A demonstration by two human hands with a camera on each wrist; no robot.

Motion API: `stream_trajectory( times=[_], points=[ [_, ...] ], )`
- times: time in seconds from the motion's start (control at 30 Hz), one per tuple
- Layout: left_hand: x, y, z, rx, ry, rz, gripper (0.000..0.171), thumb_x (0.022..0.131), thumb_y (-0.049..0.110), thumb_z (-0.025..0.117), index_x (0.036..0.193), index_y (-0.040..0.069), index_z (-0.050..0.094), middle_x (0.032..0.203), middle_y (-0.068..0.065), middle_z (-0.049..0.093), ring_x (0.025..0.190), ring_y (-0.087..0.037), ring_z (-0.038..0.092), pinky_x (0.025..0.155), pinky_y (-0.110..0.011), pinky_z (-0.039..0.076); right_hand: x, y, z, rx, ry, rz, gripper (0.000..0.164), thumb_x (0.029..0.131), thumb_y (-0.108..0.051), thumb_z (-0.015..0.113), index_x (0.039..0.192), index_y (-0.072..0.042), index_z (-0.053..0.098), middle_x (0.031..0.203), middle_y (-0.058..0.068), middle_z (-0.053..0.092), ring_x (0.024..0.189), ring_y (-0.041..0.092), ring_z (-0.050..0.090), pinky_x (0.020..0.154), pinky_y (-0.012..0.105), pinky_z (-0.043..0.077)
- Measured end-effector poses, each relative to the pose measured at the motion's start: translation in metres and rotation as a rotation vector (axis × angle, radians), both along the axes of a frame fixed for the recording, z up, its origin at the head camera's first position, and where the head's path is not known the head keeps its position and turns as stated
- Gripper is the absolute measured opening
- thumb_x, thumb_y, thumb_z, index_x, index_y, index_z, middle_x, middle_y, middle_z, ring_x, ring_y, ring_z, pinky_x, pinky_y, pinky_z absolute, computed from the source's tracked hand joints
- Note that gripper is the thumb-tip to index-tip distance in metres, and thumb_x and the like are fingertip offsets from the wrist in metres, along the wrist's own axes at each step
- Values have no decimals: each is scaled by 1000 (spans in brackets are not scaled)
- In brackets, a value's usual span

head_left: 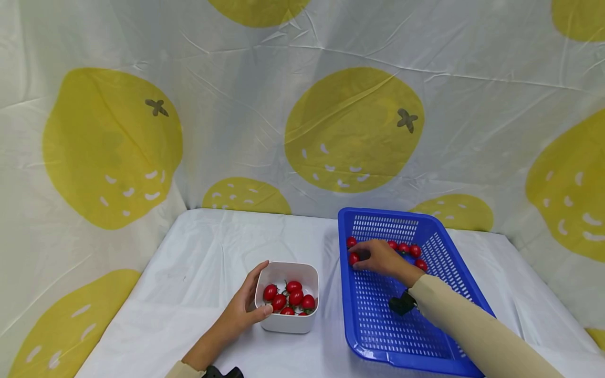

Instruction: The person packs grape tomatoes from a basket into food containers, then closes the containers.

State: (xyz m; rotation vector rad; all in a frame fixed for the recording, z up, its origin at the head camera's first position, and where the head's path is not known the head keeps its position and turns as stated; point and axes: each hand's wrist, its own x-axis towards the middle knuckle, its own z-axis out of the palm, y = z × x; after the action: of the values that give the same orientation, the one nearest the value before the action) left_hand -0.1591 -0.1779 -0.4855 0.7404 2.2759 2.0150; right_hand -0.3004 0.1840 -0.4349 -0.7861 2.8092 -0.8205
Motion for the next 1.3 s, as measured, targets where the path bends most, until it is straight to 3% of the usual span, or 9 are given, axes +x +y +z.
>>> stream_trajectory(
  times=[0.47, 0.63, 0.93, 1.3],
  points=[
    [0, 0, 0, -2, 1, 5, 81, 87, 12, 62, 154, 22, 19, 155, -3, 26, 142, -29, 25, 109, -22, 27, 0, 5, 15, -53, 0, -25, 36, 81, -13, 78, 115, -5, 70, 105, 8, 70, 95, 25, 66, 86, 43, 53],
    [0, 0, 1, -1, 6, 5, 80, 86, 11, 62, 154, 21, 19, 155, -8, 26, 141, -35, 25, 110, -27, 28, 1, 5, 22, -105, -34, -64, 40, 81, -14, 78, 118, -3, 68, 106, 10, 70, 96, 27, 66, 86, 44, 53],
    [1, 1, 2, -11, -5, 12, 79, 87, 11, 62, 153, 26, 21, 156, -8, 25, 143, -34, 22, 111, -27, 26, -2, 11, 28, -131, 4, -96, 42, 82, -21, 78, 120, -6, 67, 107, 10, 70, 97, 27, 67, 87, 44, 53],
    [0, 0, 0, -26, -9, 28, 81, 86, 12, 62, 154, 22, 19, 157, -4, 23, 144, -29, 19, 111, -26, 24, 1, 9, 48, -296, -65, -129, 52, 84, -31, 76, 129, -9, 62, 113, 11, 68, 102, 27, 66, 85, 40, 54]
  ],
)
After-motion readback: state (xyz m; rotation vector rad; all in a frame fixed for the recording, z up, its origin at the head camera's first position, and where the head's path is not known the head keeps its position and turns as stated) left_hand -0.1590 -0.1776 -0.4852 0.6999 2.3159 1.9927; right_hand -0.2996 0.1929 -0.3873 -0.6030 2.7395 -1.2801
